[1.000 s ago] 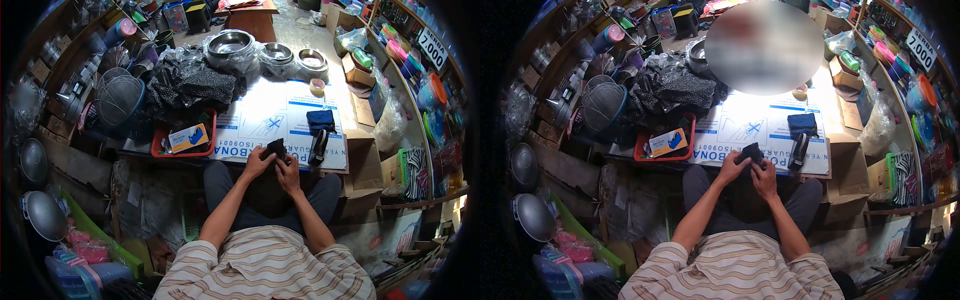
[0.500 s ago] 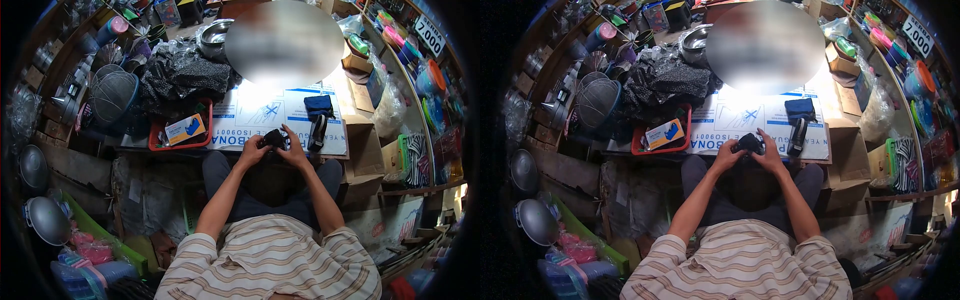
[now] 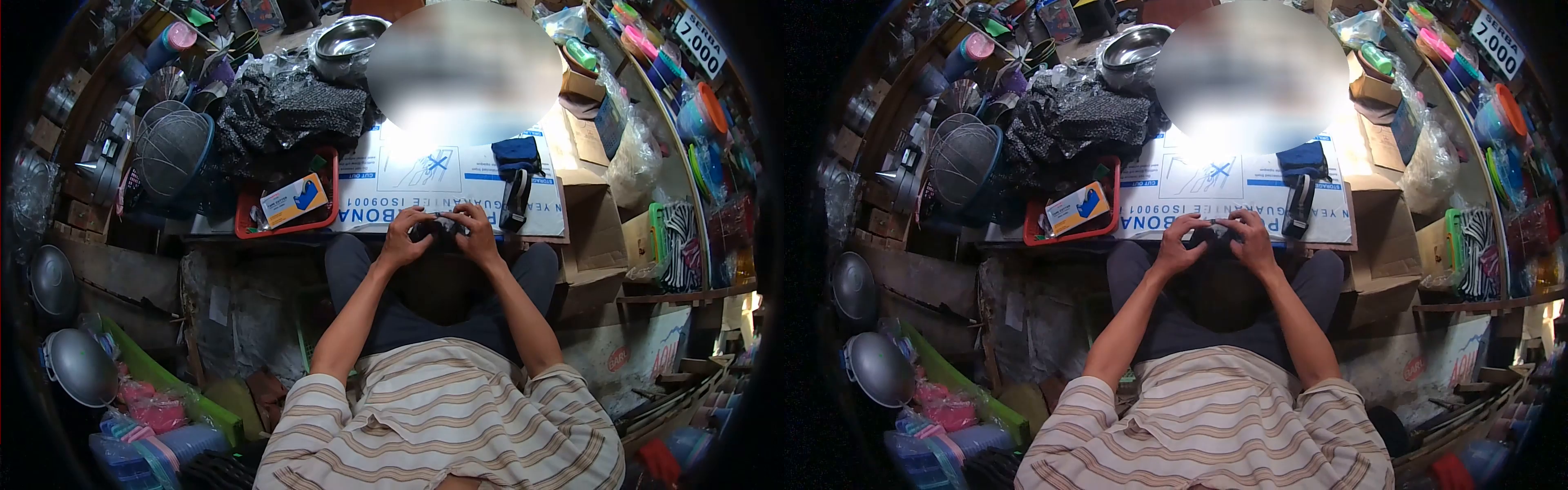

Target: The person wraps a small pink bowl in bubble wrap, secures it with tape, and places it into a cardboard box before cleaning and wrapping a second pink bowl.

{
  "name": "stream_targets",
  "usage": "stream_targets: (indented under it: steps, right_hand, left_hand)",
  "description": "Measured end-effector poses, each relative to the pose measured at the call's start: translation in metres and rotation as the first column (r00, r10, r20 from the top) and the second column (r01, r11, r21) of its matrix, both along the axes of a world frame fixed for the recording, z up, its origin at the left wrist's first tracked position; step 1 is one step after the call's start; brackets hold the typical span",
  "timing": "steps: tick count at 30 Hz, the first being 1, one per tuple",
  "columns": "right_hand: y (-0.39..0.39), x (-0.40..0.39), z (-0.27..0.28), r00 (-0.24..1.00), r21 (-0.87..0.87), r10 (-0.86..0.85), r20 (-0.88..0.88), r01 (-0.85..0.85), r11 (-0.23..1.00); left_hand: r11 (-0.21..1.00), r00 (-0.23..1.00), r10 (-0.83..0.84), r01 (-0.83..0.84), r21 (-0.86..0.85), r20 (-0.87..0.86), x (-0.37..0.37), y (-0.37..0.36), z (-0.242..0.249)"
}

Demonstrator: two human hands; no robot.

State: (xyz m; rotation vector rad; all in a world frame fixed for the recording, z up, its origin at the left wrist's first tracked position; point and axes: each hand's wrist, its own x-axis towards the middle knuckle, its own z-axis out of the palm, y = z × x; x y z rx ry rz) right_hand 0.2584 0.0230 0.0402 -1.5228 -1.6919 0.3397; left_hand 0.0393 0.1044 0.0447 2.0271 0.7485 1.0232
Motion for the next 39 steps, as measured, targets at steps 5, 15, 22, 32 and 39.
stream_targets:
  steps: [5,15,22,32,39]
  right_hand:
    - [0.0,-0.006,-0.008,0.997,0.09,-0.014,0.079,0.007,0.996]
    - [-0.022,-0.005,0.007,0.979,0.153,0.132,0.158,-0.157,0.976]
    - [-0.015,0.001,-0.006,0.962,0.198,0.066,0.267,-0.122,0.973]
    - [-0.006,-0.005,0.008,0.941,0.133,0.135,0.31,-0.183,0.974]
    - [-0.009,-0.001,0.02,0.911,0.126,0.165,0.378,-0.227,0.966]
  left_hand:
    - [0.986,0.998,-0.051,0.054,-0.16,0.02,0.005,0.009,-0.006]
    - [0.997,0.999,-0.026,0.028,-0.073,0.033,-0.001,0.006,-0.031]
    - [0.993,0.993,-0.12,0.12,0.001,-0.008,-0.006,0.008,0.001]
    - [0.995,0.997,-0.078,0.078,-0.066,0.011,-0.015,0.01,-0.026]
    - [0.994,0.999,-0.019,0.024,-0.108,0.05,-0.005,0.006,-0.027]
